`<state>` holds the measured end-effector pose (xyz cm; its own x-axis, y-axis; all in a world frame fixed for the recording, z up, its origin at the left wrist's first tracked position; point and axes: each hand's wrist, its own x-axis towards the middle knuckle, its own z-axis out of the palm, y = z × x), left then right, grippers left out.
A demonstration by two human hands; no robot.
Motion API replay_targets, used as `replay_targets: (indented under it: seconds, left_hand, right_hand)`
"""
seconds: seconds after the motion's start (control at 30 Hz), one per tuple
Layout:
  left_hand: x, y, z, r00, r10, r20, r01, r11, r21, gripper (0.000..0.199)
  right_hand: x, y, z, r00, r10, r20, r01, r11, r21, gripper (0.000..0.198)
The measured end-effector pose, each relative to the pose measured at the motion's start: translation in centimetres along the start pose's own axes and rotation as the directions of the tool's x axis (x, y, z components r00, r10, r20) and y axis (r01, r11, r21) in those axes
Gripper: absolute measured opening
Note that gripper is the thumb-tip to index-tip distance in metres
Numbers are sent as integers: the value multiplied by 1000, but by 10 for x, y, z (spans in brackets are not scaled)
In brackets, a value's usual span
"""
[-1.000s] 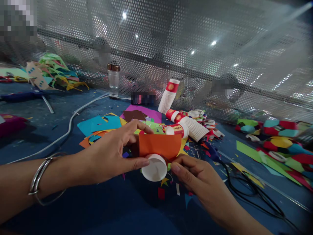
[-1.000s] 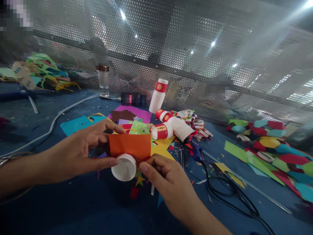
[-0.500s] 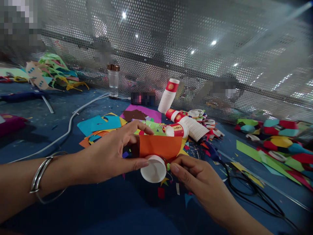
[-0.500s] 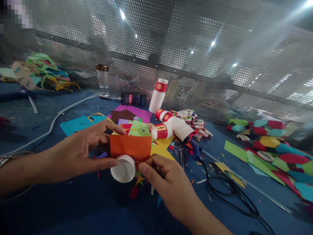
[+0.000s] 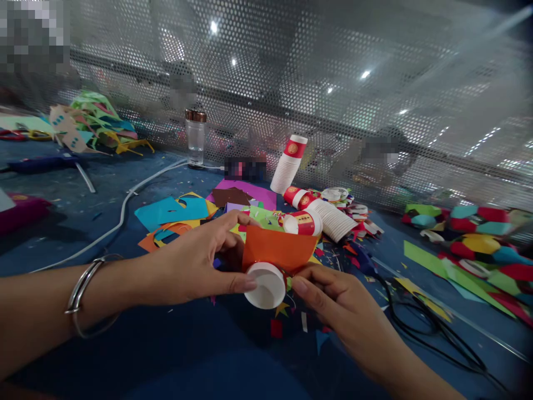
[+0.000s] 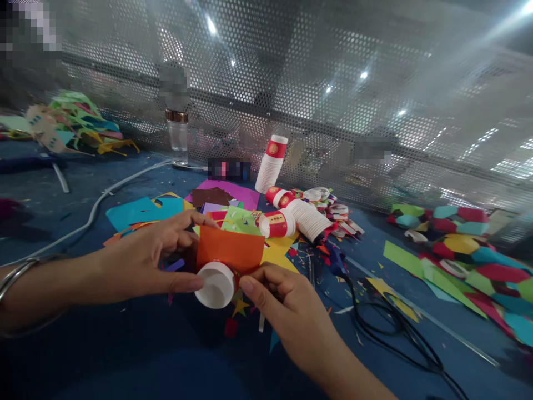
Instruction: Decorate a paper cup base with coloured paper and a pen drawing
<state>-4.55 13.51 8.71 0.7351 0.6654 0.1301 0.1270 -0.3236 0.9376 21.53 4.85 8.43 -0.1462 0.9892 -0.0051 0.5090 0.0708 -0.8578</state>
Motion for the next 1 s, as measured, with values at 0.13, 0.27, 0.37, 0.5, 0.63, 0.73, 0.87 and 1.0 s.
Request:
replay_targets:
  seconds: [0.13,0.27,0.37,0.5,0.63,0.73,0.87,1.0]
  left_hand:
    - [4,-6,-3,991,-69,119,80,992,-96,60]
    - [7,-4,-5,985,-139,100,154,975,-159,45]
    - [8,-1,-5,981,-180,74,188,975,-119,36]
    - [7,2,-3,979,-198,44,200,977,-75,35]
    - [6,4,-2,983,-180,31,182,982,-52,35]
    - [6,3,-2,986,-164,26,166,985,-50,35]
    - [6,1,-3,988,-153,25,154,987,-53,33]
    - [5,-1,-4,988,-152,15,152,988,-33,32]
  right_hand:
    - [0,-3,-1,1000,-10,-27,11,1000,8,42]
    - [0,-2,-1,999,1,-35,0,1000,31,41]
    - [0,-1,0,999,7,-36,-5,999,51,42]
    - [0,0,1,999,10,-32,-7,997,73,43]
    - [0,-2,1,999,8,-34,-6,998,65,43]
    - [0,-2,1,1000,14,-25,-13,999,51,44]
    - [-2,-1,1,999,39,-17,-38,997,68,49]
    - [-3,1,1,998,59,-22,-57,996,74,51]
